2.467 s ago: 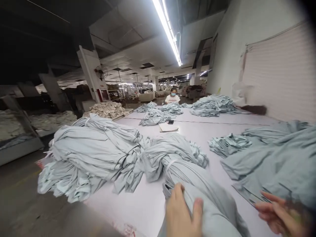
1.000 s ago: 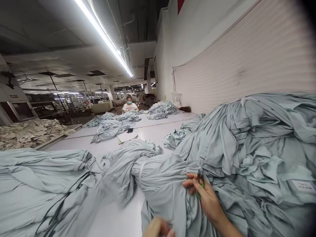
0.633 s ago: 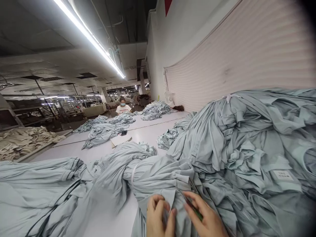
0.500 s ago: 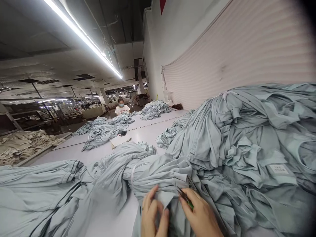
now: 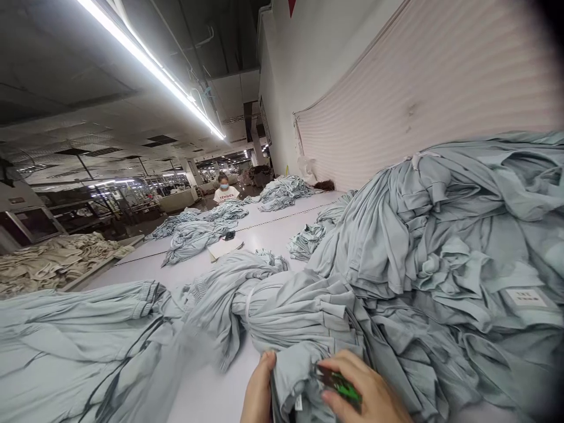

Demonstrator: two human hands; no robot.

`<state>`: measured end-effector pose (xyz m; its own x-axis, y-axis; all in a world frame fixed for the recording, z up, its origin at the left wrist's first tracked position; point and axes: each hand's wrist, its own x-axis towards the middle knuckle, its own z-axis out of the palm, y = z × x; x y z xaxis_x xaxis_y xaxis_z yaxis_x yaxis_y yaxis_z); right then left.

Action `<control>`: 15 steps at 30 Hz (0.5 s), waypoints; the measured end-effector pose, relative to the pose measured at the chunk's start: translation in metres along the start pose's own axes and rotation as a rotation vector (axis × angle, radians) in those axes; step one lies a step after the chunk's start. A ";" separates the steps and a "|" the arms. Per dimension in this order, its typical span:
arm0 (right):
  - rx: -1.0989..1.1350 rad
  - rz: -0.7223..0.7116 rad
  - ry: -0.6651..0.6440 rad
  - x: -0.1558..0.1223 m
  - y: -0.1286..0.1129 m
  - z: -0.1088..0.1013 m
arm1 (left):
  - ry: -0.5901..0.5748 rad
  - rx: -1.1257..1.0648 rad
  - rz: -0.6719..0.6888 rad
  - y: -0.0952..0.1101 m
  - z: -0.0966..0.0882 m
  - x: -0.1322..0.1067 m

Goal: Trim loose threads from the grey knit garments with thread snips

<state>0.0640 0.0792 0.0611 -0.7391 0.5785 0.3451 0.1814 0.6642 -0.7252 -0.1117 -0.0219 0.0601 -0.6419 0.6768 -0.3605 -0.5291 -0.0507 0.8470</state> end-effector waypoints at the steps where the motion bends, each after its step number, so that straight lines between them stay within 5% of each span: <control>1: -0.025 -0.013 -0.012 -0.004 0.000 0.000 | -0.044 -0.068 -0.070 0.000 0.001 -0.001; 6: -0.198 -0.068 0.054 -0.008 0.000 0.012 | -0.210 -0.186 -0.248 -0.007 0.000 -0.002; 11: -0.138 -0.026 0.080 0.005 0.002 0.018 | -0.379 -0.032 0.037 -0.022 -0.004 0.001; 15: 0.005 0.043 0.023 0.005 0.003 0.009 | -0.385 0.006 0.053 -0.026 -0.001 0.003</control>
<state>0.0552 0.0798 0.0554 -0.7159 0.6170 0.3268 0.2094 0.6362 -0.7426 -0.1005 -0.0196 0.0362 -0.4121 0.8997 -0.1439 -0.4965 -0.0892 0.8635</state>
